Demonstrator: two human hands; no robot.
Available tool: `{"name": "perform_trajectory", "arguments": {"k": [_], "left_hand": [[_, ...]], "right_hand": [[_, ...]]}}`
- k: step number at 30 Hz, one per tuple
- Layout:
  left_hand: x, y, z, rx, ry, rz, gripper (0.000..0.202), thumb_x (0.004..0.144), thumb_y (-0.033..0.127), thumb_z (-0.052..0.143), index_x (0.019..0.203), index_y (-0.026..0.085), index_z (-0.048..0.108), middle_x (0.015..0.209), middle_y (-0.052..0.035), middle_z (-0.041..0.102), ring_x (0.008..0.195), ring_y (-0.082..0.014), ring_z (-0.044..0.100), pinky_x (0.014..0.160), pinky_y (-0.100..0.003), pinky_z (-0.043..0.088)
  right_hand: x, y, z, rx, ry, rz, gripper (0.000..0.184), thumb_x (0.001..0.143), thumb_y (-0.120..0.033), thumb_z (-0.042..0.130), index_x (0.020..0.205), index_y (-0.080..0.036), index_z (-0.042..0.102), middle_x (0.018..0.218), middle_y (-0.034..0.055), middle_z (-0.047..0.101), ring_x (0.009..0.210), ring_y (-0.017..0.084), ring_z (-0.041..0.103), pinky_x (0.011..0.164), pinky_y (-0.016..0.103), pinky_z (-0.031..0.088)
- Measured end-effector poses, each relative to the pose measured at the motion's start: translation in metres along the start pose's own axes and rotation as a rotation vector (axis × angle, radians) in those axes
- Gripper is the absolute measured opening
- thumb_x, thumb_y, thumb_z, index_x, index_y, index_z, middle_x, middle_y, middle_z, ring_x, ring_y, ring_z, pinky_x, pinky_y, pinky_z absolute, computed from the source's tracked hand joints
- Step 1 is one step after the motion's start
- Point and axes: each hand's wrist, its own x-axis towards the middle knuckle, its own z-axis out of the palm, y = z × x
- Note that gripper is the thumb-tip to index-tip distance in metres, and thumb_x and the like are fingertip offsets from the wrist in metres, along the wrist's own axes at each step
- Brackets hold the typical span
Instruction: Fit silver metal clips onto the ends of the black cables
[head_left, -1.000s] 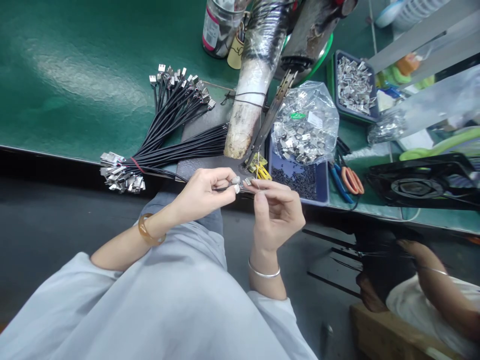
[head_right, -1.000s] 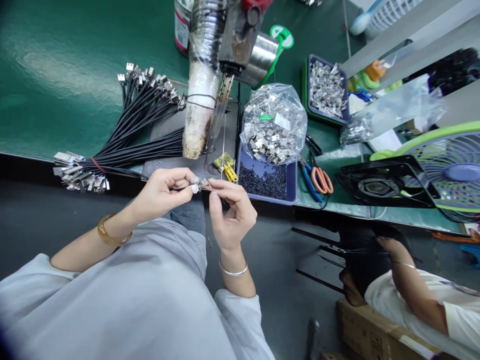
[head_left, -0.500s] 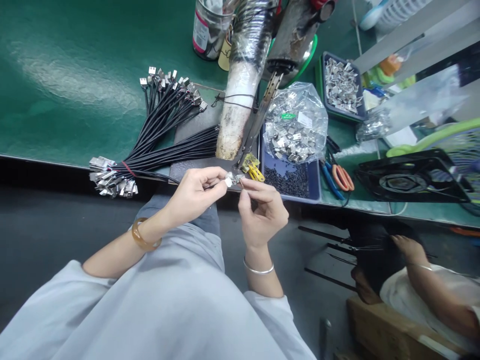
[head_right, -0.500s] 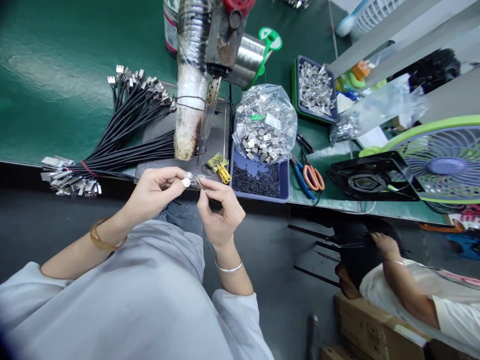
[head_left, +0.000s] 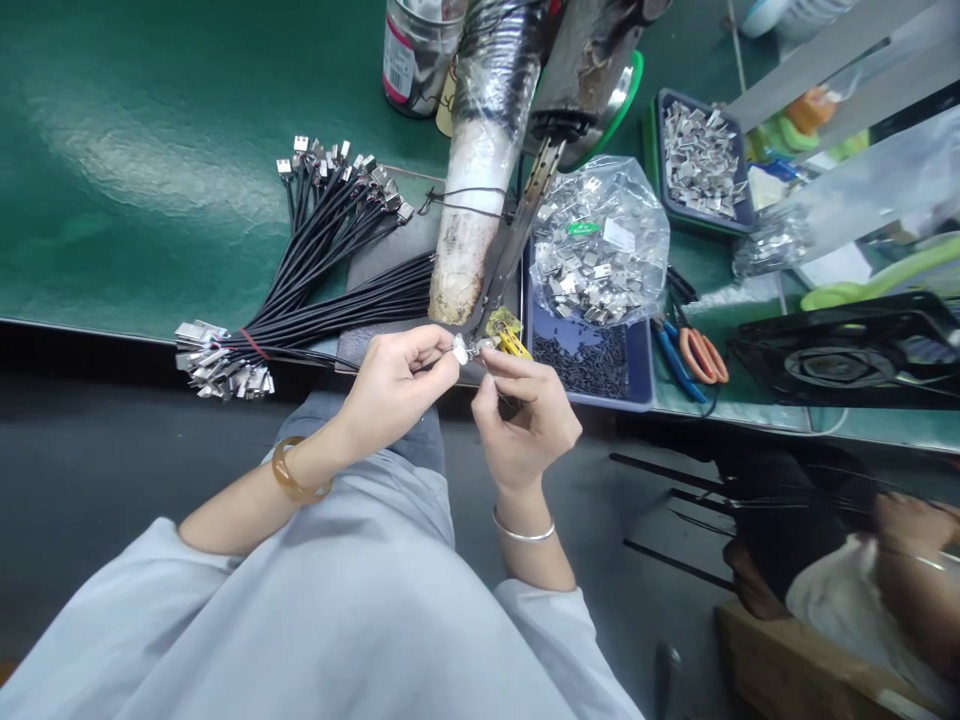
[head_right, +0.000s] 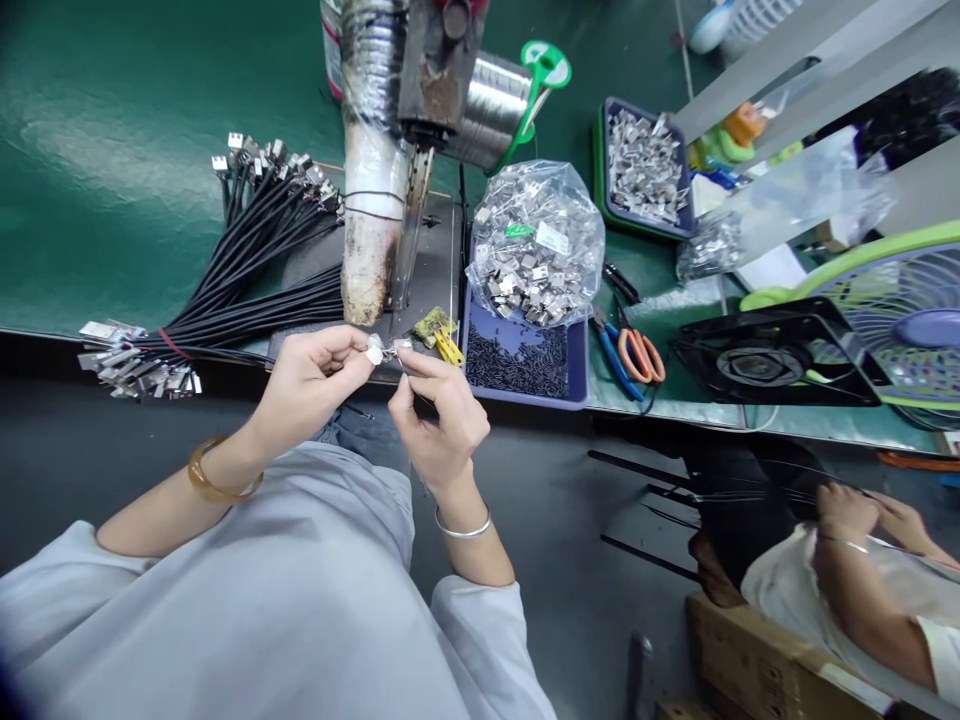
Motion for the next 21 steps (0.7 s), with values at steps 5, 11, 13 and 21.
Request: {"name": "perform_trajectory", "arguments": {"k": [5,11,13,21], "left_hand": [[0.0004,0.0006,0.0004,-0.008,0.008,-0.006,0.019,0.084,0.025,0.057,0.070,0.014,0.060,0.058,0.0052,0.040,0.054,-0.0053,0.032,0.048,-0.017,0.027],[0.0007,-0.0002,0.0011,0.015,0.027,-0.005,0.017,0.084,0.023,0.057,0.071,0.013,0.063,0.057,0.0050,0.042,0.053,-0.0054,0.034,0.048,-0.017,0.028],[0.0008,0.0006,0.0018,0.025,0.032,0.001,0.017,0.084,0.023,0.057,0.071,0.013,0.064,0.057,0.0051,0.042,0.053,-0.0053,0.034,0.048,-0.017,0.028],[-0.0004,0.0033,0.0021,-0.001,0.036,-0.013,0.016,0.083,0.023,0.058,0.072,0.013,0.064,0.057,0.0052,0.042,0.052,-0.0051,0.034,0.047,-0.017,0.028]], "right_hand": [[0.0013,0.0017,-0.0006,0.022,-0.013,0.034,0.020,0.085,-0.006,0.068,0.086,-0.024,0.060,0.096,0.0012,0.080,0.086,0.017,0.079,0.078,0.031,0.065],[0.0024,0.0016,-0.0002,-0.006,-0.022,0.000,0.021,0.085,-0.005,0.068,0.086,-0.024,0.060,0.096,0.0017,0.081,0.085,0.016,0.078,0.077,0.028,0.064],[0.0037,0.0013,-0.0003,-0.028,-0.018,-0.018,0.022,0.084,-0.004,0.068,0.086,-0.024,0.060,0.095,0.0016,0.081,0.084,0.015,0.078,0.077,0.028,0.064],[0.0059,0.0003,-0.0005,-0.039,-0.026,-0.033,0.021,0.084,-0.005,0.069,0.085,-0.024,0.060,0.095,0.0018,0.081,0.084,0.016,0.078,0.076,0.028,0.064]]}}
